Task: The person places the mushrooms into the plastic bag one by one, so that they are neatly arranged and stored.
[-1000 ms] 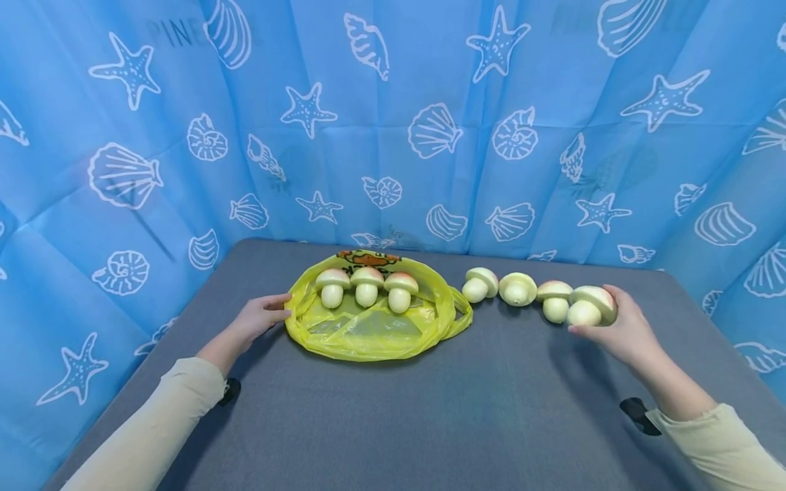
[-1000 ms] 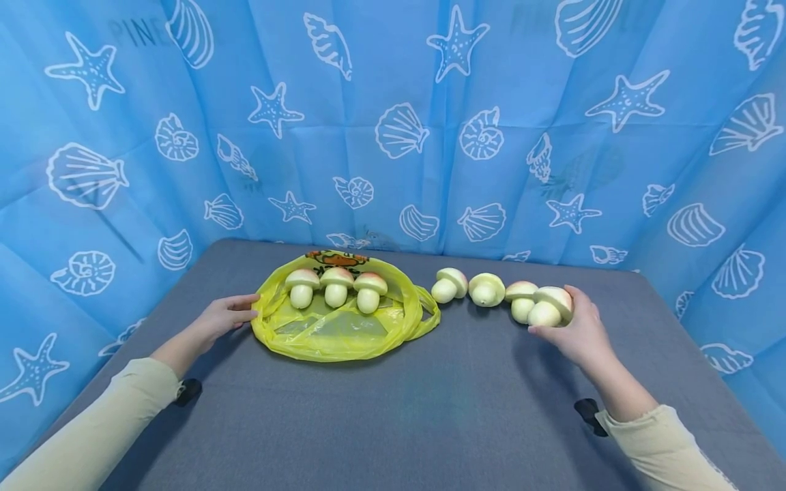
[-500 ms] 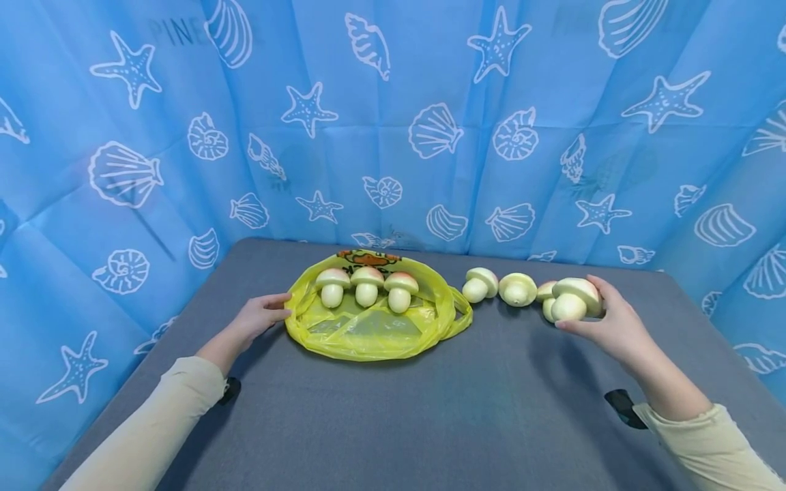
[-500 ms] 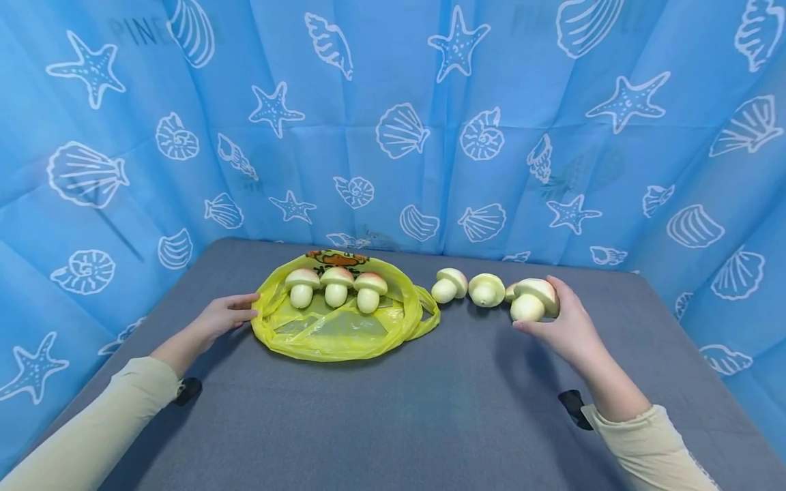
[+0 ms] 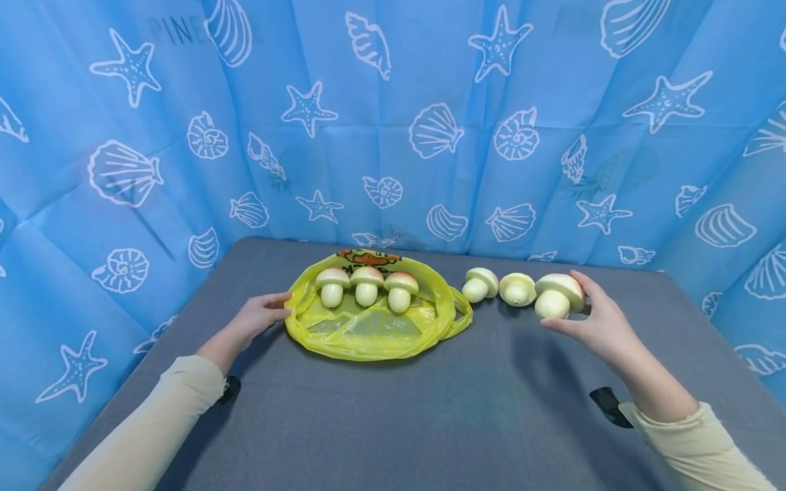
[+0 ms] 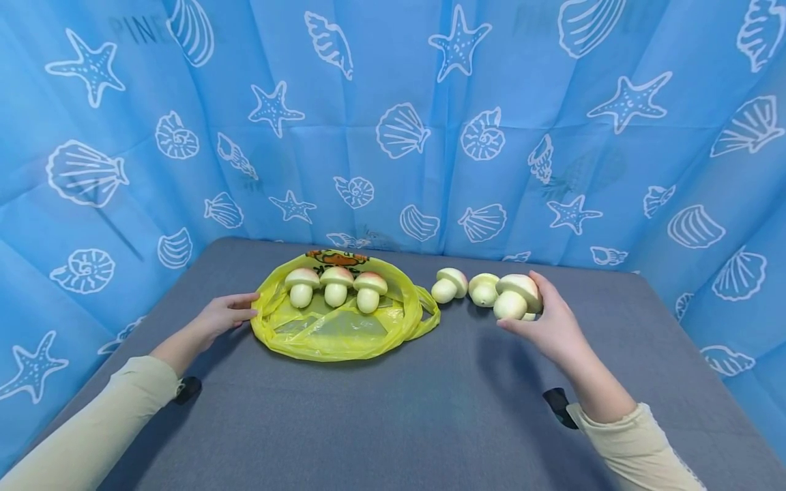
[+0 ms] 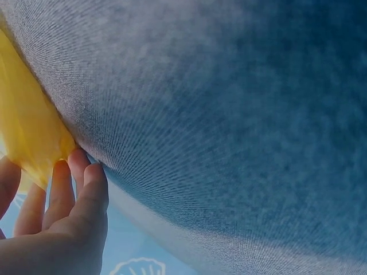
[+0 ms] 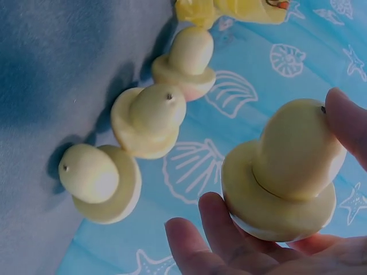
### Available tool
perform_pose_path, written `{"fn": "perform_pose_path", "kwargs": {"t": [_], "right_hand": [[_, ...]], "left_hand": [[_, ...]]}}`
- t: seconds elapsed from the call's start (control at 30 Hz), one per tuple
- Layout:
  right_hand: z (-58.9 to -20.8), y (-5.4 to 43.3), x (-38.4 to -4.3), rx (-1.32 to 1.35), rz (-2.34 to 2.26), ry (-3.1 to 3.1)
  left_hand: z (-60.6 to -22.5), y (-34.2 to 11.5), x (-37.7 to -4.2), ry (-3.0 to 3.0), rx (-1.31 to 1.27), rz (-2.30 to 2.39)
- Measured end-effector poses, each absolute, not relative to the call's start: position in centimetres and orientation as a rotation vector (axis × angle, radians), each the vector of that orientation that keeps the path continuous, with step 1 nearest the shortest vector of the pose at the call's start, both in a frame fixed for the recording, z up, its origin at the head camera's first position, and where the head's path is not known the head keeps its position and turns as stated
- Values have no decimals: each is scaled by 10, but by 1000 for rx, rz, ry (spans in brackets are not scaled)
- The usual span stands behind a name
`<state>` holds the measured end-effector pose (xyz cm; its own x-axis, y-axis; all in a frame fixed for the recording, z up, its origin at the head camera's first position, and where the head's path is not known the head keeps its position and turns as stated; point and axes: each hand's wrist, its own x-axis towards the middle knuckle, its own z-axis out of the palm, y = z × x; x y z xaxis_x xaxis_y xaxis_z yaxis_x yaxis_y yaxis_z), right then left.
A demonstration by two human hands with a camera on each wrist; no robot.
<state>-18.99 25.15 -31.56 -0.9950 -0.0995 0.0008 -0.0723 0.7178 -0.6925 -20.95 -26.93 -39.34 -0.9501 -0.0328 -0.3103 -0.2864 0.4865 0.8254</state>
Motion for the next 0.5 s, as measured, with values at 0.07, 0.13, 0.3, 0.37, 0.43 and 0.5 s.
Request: {"fn": "perform_pose_path", "kwargs": {"t": [0.07,0.13,0.3,0.37,0.43,0.5], "right_hand": [[-315,249,-189,-153,-1177,2866],[-316,246,-188,-162,-1189,2858],[-317,236,-187,-197,-1236,2836],[-317,232,-186,-204,-1265,2824],[-318,227,-186,-198,-1287,2808],[-318,223,-185,-193,-1294,2802]], "left_hand": [[-392,-269,-209,2477,-274,1449],[-392,-269,-209,2471,-277,1450],[-392,-269,-210,2467,-276,1452],[-392,-269,-209,2468,-273,1452],[-392,-270,-209,2472,-272,1451],[-392,-270,-209,2473,-273,1449]]}}
